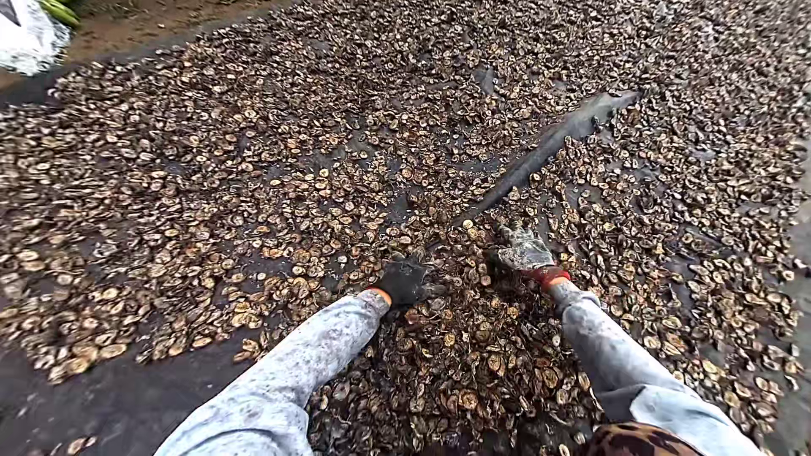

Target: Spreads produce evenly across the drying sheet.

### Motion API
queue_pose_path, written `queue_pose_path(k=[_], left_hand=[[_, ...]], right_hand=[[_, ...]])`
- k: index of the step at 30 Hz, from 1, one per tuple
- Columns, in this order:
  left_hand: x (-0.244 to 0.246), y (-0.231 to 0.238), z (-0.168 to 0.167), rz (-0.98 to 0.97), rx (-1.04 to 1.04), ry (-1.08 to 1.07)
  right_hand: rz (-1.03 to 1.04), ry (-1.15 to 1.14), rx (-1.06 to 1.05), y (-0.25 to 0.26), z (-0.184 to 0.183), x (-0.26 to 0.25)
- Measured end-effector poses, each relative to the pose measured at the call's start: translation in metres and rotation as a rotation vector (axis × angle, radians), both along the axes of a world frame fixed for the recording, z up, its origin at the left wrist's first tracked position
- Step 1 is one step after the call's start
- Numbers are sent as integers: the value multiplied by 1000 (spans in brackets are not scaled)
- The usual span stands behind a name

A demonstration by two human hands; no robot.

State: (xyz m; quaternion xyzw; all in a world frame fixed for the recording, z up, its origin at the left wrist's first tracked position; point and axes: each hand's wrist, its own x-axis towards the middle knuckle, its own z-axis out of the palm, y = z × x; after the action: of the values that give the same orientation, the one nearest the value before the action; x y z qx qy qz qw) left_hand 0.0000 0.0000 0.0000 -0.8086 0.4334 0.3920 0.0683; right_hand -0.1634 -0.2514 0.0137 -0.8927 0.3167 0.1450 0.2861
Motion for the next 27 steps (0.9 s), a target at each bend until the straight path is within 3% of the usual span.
queue_pose_path(k=[2,4,8,10,12,14,15,17,19,21,23,27], left_hand=[[-4,25,-14,14,-9,-37],[-11,44,-8,57,6,-4],[-44,77,34,228,132,109],[-59,96,54,281,204,125],[-64,113,75,316,295,157],[-65,130,89,426,230,165],[-63,138,97,523,155,157],[-55,144,115,695,32,113],[-46,140,129,758,-14,39],[-40,144,136,737,-78,-65],[-39,151,145,693,-133,-91],[-27,184,140,543,-144,-99]], right_hand=[[32,60,-59,14,-33,19],[127,62,-35,58,-43,25],[487,41,95,155,-7,9],[586,220,270,178,25,-4],[546,379,562,173,19,-22],[409,227,726,165,-8,-30],[375,172,744,159,-1,-26],[396,142,677,141,20,-10],[378,54,625,125,14,2],[288,-47,717,125,0,15],[278,-2,733,133,12,31],[564,103,510,174,20,79]])
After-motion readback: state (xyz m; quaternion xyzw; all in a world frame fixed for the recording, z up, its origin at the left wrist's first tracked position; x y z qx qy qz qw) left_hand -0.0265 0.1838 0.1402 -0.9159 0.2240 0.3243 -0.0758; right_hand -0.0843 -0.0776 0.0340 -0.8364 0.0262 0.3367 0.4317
